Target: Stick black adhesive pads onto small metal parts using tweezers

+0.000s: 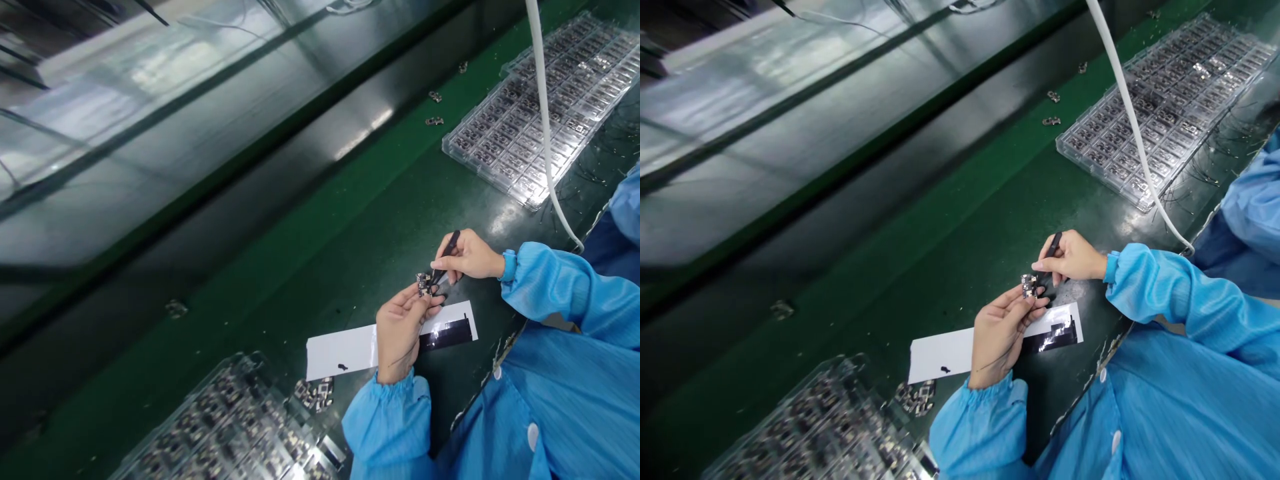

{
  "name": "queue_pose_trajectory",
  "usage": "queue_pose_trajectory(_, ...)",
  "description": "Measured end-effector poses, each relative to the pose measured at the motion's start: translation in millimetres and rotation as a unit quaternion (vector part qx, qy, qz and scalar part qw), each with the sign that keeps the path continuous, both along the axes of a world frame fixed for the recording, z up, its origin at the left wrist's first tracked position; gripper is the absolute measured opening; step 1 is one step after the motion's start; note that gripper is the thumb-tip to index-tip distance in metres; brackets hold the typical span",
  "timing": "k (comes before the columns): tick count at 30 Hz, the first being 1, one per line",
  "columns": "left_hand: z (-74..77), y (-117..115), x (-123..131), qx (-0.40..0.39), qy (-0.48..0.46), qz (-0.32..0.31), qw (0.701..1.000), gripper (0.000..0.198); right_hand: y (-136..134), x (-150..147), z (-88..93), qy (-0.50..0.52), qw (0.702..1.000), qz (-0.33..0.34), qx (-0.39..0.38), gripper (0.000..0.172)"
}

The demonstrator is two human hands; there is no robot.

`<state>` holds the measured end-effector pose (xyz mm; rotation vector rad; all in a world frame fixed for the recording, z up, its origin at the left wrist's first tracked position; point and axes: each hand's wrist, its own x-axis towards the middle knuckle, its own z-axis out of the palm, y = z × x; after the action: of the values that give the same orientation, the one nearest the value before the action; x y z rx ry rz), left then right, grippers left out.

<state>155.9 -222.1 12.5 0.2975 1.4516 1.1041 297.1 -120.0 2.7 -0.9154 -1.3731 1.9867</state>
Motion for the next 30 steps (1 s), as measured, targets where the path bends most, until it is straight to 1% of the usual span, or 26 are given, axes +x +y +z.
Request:
queue_pose_trajectory(7, -1.0, -2, -1, -0.005, -0.005, -0.001, 1.000, 0.038, -1, -1, -0.8, 0.006, 1.000, -0.005, -0.007, 0.037)
queue_pose_trajectory(12, -1.0, 0, 0, -0.009, 0.014, 0.003, 1.000, 0.037, -4, -2, -0.8, 0.019, 1.000, -0.002, -0.008, 0.036)
queue_pose_trajectory(16, -2.0, -2, 2, -0.016, 0.020, 0.001, 1.000, 0.035, -6, 0, 3.4, 0.026, 0.999, -0.004, 0.022, 0.034)
queue_pose_trajectory(18, -0.7, -4, 3, -0.020, 0.019, 0.003, 1.000, 0.034, -2, 3, 6.0, 0.022, 0.998, -0.029, 0.048, 0.031)
queue_pose_trajectory(20, 2.1, -4, -2, -0.022, 0.023, 0.011, 0.999, 0.033, 4, 6, 6.9, 0.010, 0.994, -0.081, 0.071, 0.030)
queue_pose_trajectory(22, 5.2, 3, -17, -0.016, 0.038, 0.026, 0.999, 0.030, 9, 9, 4.9, -0.010, 0.987, -0.135, 0.086, 0.028)
queue_pose_trajectory(24, 7.1, 23, -44, -0.001, 0.085, 0.059, 0.995, 0.024, 14, 8, 0.3, -0.034, 0.982, -0.162, 0.095, 0.027)
queue_pose_trajectory(27, 7.7, 70, -104, 0.013, 0.187, 0.120, 0.975, 0.012, 15, 5, -7.7, -0.062, 0.981, -0.149, 0.110, 0.025)
queue_pose_trajectory(28, 8.1, 87, -126, 0.012, 0.222, 0.132, 0.966, 0.010, 15, 3, -9.8, -0.068, 0.981, -0.140, 0.117, 0.024)
queue_pose_trajectory(30, 11.2, 118, -166, -0.001, 0.285, 0.138, 0.948, 0.011, 14, 1, -12.2, -0.078, 0.979, -0.126, 0.137, 0.022)
